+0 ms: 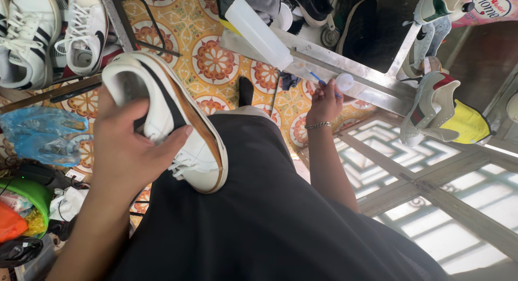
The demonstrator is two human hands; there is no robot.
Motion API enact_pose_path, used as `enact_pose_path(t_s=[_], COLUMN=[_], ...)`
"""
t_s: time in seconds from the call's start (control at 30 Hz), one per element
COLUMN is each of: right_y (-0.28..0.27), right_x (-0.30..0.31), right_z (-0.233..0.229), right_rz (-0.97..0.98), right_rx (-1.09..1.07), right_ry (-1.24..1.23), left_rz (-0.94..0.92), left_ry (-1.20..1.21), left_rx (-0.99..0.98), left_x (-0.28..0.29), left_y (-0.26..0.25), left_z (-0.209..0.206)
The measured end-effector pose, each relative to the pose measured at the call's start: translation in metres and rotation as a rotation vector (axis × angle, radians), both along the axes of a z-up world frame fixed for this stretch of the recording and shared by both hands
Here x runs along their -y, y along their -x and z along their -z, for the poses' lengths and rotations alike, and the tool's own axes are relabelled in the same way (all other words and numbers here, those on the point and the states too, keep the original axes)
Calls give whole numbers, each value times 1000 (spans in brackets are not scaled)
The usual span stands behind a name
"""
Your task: The person cleans a white Nike sneaker using a small blue brush and a white liquid from a bottle. They apply the liquid to the shoe's upper and sole, scrubbing the surface thoroughly. The person handles the shoe with both hands, rotating it to access different areas.
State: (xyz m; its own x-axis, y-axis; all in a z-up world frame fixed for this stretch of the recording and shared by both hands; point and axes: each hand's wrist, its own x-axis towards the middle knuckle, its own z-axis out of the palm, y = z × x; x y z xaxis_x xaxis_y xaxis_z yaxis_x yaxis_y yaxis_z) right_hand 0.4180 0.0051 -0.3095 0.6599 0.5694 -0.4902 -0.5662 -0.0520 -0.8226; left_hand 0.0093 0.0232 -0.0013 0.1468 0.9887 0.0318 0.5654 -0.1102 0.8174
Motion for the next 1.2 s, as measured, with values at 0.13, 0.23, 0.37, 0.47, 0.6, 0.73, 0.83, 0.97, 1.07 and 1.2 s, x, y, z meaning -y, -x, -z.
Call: enact_pose_path(t_s=[0.13,0.23,0.37,0.47,0.6,0.73,0.83,0.97,1.07,1.2], right_y=[1,6,9,6,-15,7,44,97,128,147], right_x=[-9,-8,-6,-1,12,4,5,15,25,43], right_z=[-15,-17,-2,5,-22,-115,-190,-239,-239,-235], right_rz=[-17,-48,-75,-24,58,-38,-167,-391,-550,-800], right_rx=[11,82,139,352,447,548,511,527,700,785], right_ry=[-52,-86,-67,117,26,-309,-442,-530,-543,-591], left_rz=[14,28,28,5,6,-35,-26,-14,-39,-60], left_ry=[14,7,16,-13,-40,12,36,18,36,68], left_rx=[-34,-5,5,55,39,34,-5,-74,-185,-251], left_x=[2,3,4,7,6,10,11,17,23,28], left_y=[5,7,10,9,14,5,-1,-8,-13,-15], left_z=[5,8,9,11,12,12,11,4,-4,-10])
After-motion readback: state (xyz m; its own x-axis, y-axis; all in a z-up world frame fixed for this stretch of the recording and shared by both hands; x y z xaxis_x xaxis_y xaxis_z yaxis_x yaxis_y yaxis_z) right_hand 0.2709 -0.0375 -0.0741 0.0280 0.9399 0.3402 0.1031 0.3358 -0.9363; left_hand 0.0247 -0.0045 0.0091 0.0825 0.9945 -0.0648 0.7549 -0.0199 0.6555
